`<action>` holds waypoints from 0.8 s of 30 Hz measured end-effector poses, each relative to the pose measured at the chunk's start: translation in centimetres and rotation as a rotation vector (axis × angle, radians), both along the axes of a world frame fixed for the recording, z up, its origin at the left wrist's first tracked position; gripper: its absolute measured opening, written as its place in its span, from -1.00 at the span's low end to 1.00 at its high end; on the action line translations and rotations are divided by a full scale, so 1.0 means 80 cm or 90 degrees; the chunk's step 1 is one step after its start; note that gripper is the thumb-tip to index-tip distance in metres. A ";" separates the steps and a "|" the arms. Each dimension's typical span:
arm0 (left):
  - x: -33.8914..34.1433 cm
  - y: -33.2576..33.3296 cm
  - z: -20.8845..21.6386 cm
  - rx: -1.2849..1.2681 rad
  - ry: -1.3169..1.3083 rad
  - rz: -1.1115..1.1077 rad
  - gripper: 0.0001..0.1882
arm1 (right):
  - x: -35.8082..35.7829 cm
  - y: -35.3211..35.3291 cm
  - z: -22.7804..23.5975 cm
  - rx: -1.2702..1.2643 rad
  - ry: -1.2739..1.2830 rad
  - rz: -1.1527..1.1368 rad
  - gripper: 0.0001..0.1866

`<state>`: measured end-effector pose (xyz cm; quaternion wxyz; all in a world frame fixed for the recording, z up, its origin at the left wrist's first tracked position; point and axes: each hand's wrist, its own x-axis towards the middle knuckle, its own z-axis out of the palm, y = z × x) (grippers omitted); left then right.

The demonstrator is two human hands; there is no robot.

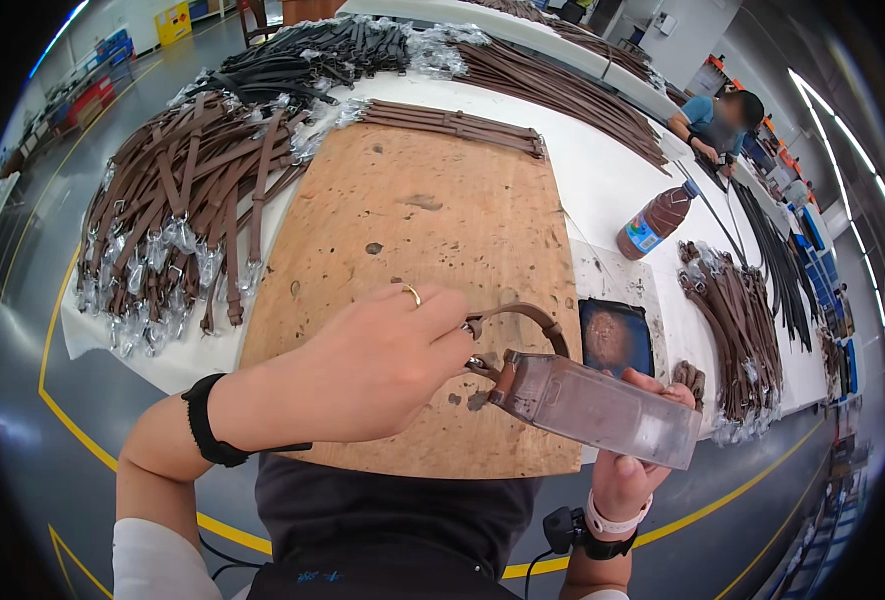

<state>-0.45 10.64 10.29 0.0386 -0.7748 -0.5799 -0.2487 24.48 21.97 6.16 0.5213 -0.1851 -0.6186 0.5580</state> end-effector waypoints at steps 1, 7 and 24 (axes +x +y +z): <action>0.000 0.000 0.000 -0.008 0.016 0.003 -0.87 | -0.001 0.000 -0.001 -0.001 -0.001 0.003 -0.08; 0.002 0.004 -0.003 0.022 0.018 -0.019 -0.86 | -0.004 0.001 -0.005 0.041 -0.002 0.007 -0.14; 0.000 0.001 -0.003 0.003 0.012 -0.005 -0.83 | 0.002 -0.002 -0.009 0.083 -0.025 -0.039 -0.18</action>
